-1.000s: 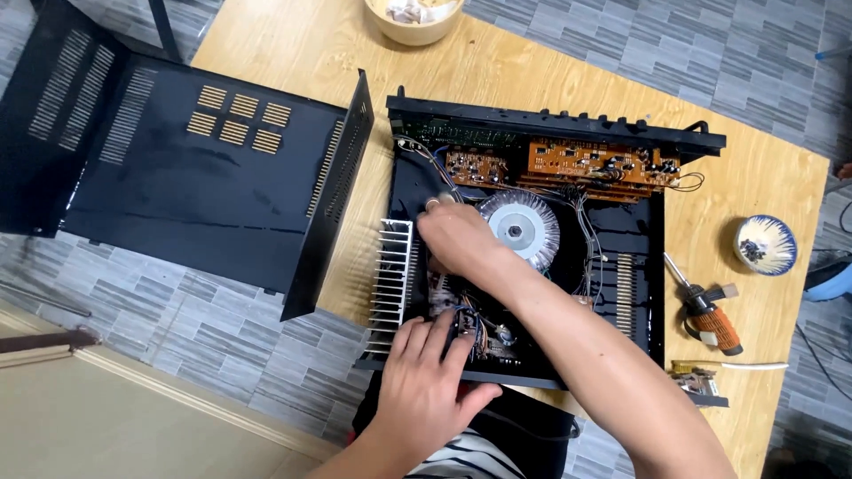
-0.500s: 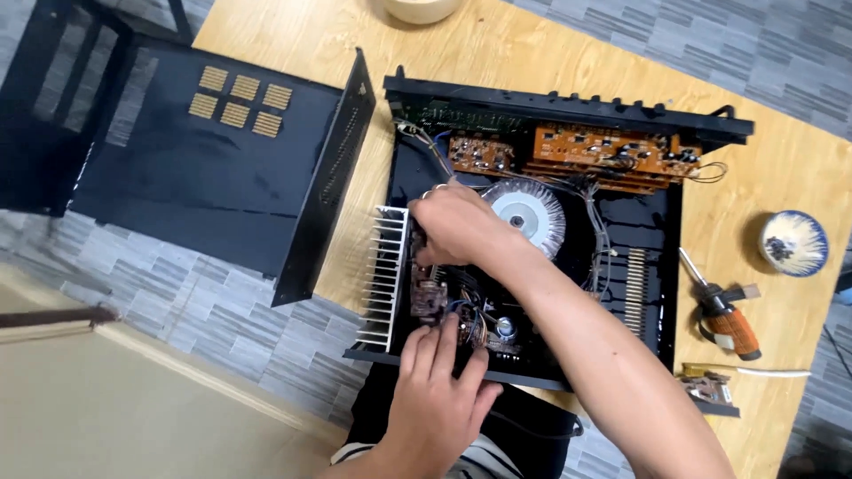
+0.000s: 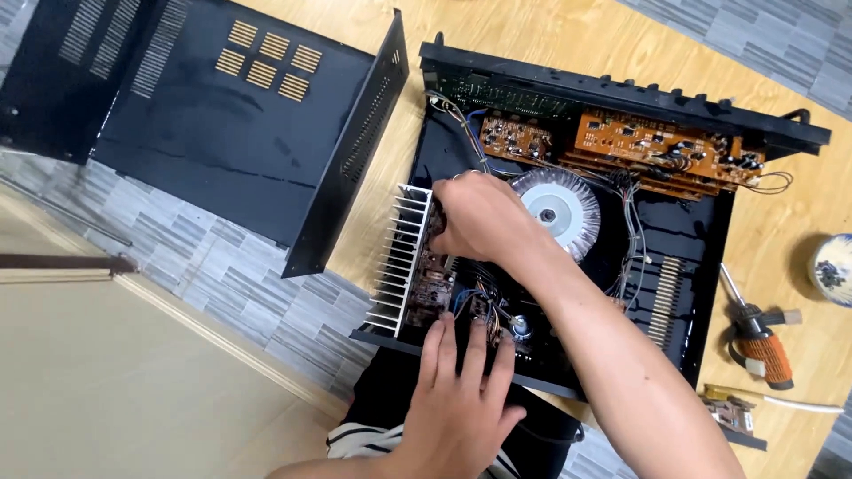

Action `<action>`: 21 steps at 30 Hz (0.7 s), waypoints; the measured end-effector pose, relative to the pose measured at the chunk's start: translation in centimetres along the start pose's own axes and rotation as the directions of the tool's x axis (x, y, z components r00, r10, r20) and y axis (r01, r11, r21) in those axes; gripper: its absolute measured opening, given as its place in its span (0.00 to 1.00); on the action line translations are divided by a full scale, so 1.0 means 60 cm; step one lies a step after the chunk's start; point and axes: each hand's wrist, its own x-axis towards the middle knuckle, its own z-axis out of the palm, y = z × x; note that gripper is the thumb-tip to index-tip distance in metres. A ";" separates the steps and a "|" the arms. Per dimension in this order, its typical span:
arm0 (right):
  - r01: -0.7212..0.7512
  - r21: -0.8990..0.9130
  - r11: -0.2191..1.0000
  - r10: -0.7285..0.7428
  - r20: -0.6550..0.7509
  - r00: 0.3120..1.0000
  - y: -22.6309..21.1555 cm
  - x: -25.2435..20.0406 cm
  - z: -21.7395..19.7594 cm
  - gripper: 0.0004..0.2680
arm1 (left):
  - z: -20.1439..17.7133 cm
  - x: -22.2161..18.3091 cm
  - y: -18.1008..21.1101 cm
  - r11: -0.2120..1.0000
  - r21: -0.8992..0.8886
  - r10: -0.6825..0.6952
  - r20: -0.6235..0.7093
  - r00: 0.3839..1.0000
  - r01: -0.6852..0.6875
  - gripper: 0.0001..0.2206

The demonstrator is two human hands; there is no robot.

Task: Disassembling an electronic amplifier by removing screws and the outer casing to access internal components

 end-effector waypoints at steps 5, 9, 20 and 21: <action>-0.003 0.040 0.999 0.005 -0.055 0.999 0.009 0.005 0.014 0.17 | -0.019 -0.011 -0.024 0.995 -0.067 0.075 0.099 0.992 -0.069 0.38; -0.014 0.032 0.999 0.016 -0.064 0.998 0.002 0.007 0.016 0.14 | -0.040 -0.007 -0.042 0.953 -0.293 0.078 0.005 0.997 -0.073 0.19; 0.009 0.250 0.968 0.001 -0.038 0.999 0.011 -0.001 0.016 0.18 | -0.095 0.085 -0.162 0.779 -0.422 -0.484 0.068 0.872 0.465 0.22; 0.015 0.249 0.968 -0.003 -0.048 0.999 0.014 0.003 0.022 0.18 | -0.097 0.090 -0.159 0.783 -0.418 -0.482 0.059 0.874 0.460 0.22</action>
